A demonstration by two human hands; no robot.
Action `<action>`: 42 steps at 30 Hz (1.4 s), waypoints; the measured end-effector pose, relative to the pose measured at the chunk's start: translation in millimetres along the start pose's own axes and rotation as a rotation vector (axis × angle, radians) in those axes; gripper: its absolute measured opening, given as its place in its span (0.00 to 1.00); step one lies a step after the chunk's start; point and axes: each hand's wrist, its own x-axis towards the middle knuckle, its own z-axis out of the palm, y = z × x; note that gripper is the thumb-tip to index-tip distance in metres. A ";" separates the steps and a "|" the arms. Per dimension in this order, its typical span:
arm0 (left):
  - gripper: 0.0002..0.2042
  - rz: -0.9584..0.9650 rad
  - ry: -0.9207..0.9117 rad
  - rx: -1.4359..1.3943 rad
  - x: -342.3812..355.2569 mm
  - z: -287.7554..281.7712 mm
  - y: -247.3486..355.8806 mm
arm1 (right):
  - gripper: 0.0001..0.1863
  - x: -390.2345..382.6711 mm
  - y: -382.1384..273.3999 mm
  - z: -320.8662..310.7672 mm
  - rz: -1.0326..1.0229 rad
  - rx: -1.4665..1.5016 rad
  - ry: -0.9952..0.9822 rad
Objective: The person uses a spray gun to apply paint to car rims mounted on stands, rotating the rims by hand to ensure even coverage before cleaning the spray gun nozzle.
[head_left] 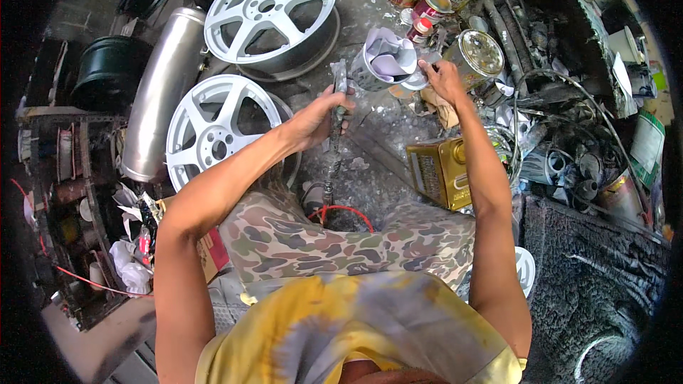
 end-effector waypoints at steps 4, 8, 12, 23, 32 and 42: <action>0.23 -0.036 0.009 -0.004 1.2 1.8 2.0 | 0.26 6.6 16.0 -3.1 -0.104 -0.139 0.086; 0.22 -0.018 0.008 -0.005 3.6 -1.6 0.3 | 0.25 4.6 10.1 9.2 -0.260 -0.113 0.215; 0.22 -0.009 0.007 -0.039 4.1 -5.9 -2.7 | 0.22 7.5 12.7 14.9 -0.226 -0.025 0.149; 0.21 -0.033 0.028 -0.042 5.4 -6.2 -3.7 | 0.49 -2.5 37.4 60.3 0.346 0.115 0.356; 0.21 -0.006 0.003 -0.038 4.7 1.1 -2.0 | 0.68 3.0 4.8 107.6 0.435 -0.117 0.172; 0.23 -0.022 0.058 -0.010 -4.3 -3.2 -13.4 | 0.60 12.1 19.5 115.6 0.263 -0.141 0.340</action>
